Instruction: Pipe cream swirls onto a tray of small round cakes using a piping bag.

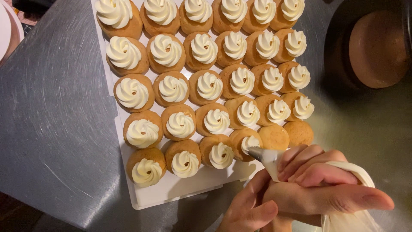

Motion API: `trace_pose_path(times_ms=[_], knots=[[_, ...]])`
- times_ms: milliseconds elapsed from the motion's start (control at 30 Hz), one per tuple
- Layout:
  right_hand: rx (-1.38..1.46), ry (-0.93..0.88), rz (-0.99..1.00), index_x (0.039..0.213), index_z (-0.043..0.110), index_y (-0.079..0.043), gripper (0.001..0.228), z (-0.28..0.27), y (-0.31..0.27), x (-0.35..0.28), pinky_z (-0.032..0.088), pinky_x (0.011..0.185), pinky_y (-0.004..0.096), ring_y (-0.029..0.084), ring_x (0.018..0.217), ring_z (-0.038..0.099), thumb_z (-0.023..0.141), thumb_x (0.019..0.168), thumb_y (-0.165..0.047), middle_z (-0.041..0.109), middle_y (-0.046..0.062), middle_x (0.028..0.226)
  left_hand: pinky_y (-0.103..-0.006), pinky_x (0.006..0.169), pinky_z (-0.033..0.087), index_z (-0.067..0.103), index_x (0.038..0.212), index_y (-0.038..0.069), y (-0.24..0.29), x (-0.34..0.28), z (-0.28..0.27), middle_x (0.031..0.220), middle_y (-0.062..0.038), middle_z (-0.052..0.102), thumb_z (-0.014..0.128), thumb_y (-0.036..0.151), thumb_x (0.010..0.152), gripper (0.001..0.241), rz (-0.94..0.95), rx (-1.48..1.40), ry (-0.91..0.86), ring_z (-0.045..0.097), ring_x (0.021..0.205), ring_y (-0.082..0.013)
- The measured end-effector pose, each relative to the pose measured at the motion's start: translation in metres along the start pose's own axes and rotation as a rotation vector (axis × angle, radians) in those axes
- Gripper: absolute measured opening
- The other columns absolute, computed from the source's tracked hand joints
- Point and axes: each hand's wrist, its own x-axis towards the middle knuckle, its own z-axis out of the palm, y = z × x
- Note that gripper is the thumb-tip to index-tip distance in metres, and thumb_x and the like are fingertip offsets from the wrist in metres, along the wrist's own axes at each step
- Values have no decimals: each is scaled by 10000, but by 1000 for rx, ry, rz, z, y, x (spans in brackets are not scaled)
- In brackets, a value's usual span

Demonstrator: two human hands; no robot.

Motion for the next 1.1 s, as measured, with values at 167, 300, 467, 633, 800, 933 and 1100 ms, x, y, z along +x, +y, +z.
trace_pose_path(times_ms=[167,300,467,633,800,933,1100], knots=[[36,-14,27,531,132,-179,852,-3,-6,-1,271,443,277,121,415,205,457,800,-920,196,-16,497,-363,1252,212,266,1570,-32,5,-5,15,1590,-132,376,768,415,928,929,10,-142,-16,343,1481,-224],[0,-24,59,498,146,-150,873,-12,-7,-3,293,457,285,123,442,244,444,836,-899,223,-10,532,-362,1255,193,227,1589,-26,3,-8,14,1609,-123,337,706,423,963,907,3,-77,-36,302,1505,-224],[-32,62,89,510,136,-177,846,-8,-6,-2,269,426,272,110,424,214,424,775,-928,212,-17,512,-367,1256,194,230,1586,-21,-4,-4,6,1604,-125,340,668,404,953,880,-25,-30,-52,307,1492,-216],[-63,143,98,544,137,-177,840,-6,-7,0,271,443,275,109,454,226,443,760,-929,223,-12,542,-366,1225,241,266,1565,-33,-9,4,3,1552,-149,394,685,532,907,963,-72,119,-29,350,1450,-231],[-87,81,-11,687,156,-167,648,-7,-7,5,292,498,271,106,506,245,450,764,-739,240,-7,641,-370,1226,225,277,1566,-22,-11,15,2,1559,-145,384,669,591,923,971,-28,154,-48,346,1441,-228],[-103,30,-96,801,172,-159,521,-6,-7,9,308,542,267,103,547,261,465,767,-588,253,-3,720,-350,1248,213,236,1593,-18,-6,23,6,1597,-128,346,679,484,946,931,-28,34,-72,319,1482,-220],[-123,-28,-207,944,191,-148,433,-7,-5,17,327,598,263,100,598,280,497,769,-400,270,2,818,-381,1221,225,288,1563,-33,2,35,15,1561,-169,395,724,491,890,958,-3,42,4,359,1440,-248]])
